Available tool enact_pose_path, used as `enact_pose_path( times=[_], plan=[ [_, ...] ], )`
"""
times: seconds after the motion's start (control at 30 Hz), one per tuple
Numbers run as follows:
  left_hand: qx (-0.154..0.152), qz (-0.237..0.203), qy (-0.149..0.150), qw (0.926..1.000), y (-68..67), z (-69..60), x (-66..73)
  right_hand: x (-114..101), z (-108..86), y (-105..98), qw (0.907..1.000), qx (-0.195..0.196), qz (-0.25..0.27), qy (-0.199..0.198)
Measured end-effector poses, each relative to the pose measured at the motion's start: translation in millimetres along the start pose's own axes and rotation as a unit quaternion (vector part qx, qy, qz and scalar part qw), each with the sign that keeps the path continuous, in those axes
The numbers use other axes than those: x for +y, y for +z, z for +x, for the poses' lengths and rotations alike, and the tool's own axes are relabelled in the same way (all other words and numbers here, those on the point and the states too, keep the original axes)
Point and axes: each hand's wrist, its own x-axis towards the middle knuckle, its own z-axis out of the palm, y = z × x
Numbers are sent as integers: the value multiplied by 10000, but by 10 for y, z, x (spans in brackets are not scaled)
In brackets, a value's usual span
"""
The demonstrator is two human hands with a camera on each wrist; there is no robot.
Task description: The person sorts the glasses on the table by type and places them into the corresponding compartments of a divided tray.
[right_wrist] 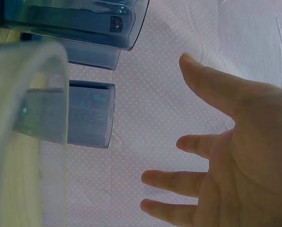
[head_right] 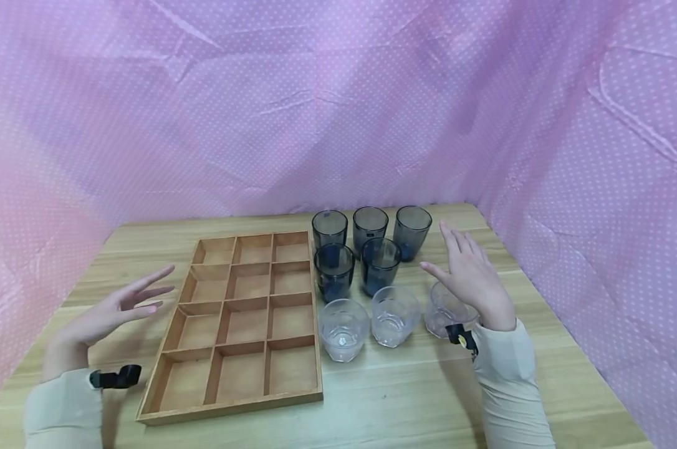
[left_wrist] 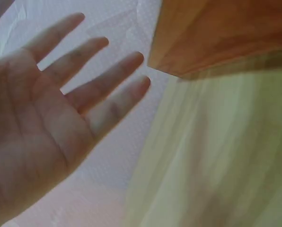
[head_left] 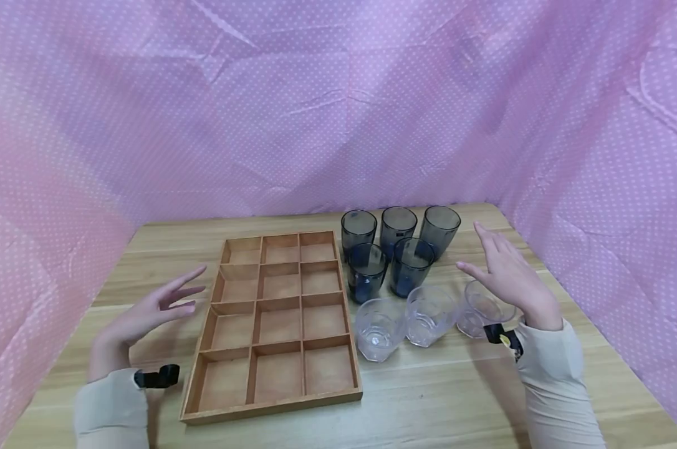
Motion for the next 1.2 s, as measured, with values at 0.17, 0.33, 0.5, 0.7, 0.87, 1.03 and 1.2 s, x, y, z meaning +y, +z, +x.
enact_pose_path(
  times=[0.17, 0.33, 0.5, 0.7, 0.87, 1.03, 1.2],
  plan=[
    [-106, -1027, 824, 9912, 14, 28, -190, 13, -15, 2, 9999, -100, -4, 35],
    [-214, -1862, 1226, 9746, 40, 41, -318, 13, -24, 6, 9997, -228, -9, 68],
    [-383, -2460, 1804, 9516, 62, 42, -404, 8, -22, 2, 9993, -336, 11, 146],
    [-535, -2806, 1930, 9387, 82, 46, -468, -1, -14, -1, 9992, -367, -26, 154],
    [-508, -2682, 1484, 9505, 90, 41, -495, -9, -9, -2, 9990, -415, -44, 169],
    [-696, -2741, 1192, 9517, 91, 29, -527, -19, -10, -10, 9989, -427, -20, 188],
    [-773, -2516, 811, 9613, 99, 13, -539, -44, -5, -13, 9993, -319, 7, 188]
  ],
)
